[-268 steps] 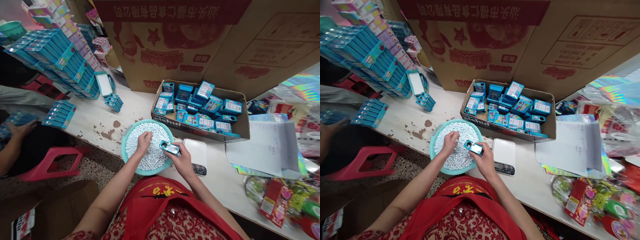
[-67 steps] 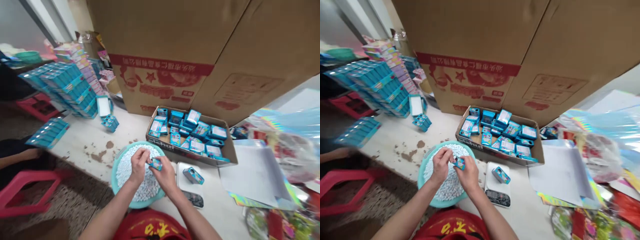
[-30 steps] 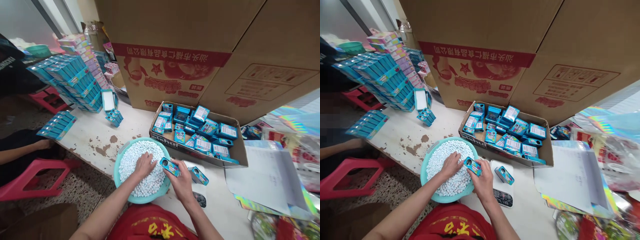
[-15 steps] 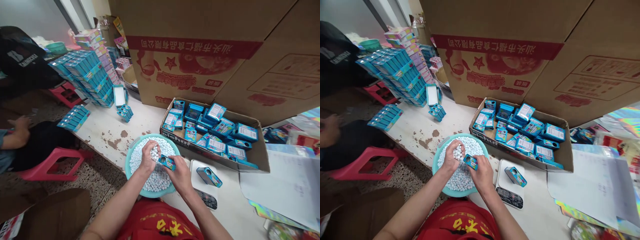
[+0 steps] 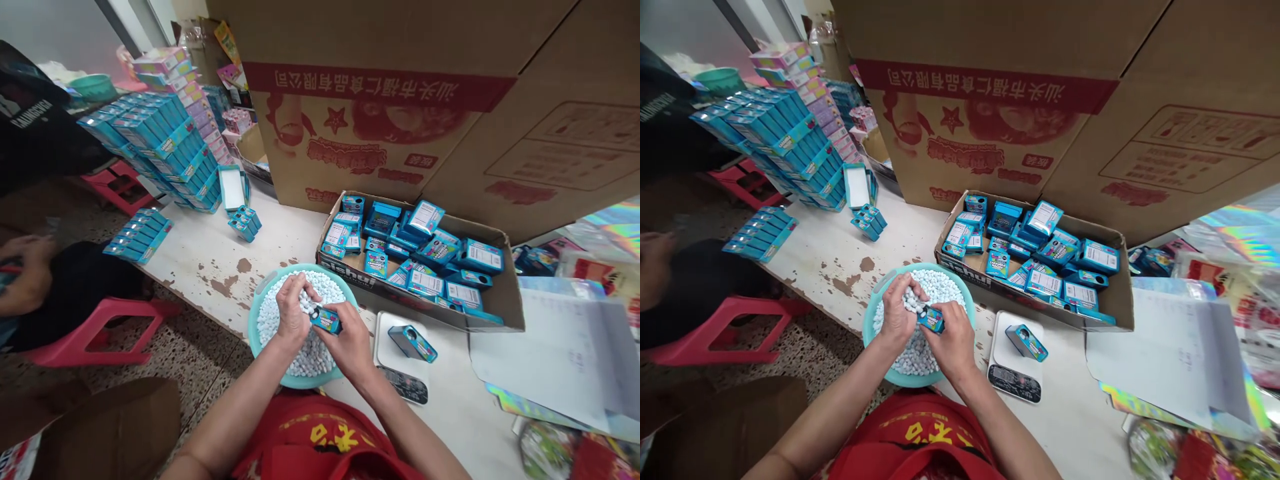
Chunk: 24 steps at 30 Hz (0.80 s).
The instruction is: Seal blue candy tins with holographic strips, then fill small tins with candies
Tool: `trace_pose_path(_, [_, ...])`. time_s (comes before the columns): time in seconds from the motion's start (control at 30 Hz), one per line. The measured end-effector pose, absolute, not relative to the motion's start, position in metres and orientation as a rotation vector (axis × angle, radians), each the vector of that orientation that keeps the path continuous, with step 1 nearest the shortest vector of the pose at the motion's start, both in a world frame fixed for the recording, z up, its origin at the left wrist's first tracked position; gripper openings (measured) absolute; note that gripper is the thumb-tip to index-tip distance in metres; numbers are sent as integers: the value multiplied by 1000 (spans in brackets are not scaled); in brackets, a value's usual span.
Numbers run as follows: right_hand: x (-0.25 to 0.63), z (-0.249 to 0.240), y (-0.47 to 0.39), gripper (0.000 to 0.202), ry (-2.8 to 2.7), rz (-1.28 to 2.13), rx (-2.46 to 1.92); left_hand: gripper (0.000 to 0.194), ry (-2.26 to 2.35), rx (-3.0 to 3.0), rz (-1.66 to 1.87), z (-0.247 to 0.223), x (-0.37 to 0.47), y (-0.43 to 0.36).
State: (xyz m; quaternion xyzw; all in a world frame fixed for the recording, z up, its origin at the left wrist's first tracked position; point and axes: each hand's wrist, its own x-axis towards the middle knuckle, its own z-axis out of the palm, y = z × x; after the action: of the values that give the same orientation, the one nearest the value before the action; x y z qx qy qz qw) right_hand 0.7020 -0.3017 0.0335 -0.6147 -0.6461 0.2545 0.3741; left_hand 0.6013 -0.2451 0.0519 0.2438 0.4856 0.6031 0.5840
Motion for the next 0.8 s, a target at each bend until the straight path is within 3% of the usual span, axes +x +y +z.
trace_pose_path(0.8, [706, 39, -309, 27, -1515, 732, -1508, 28, 1114, 743, 1420, 63, 613, -251])
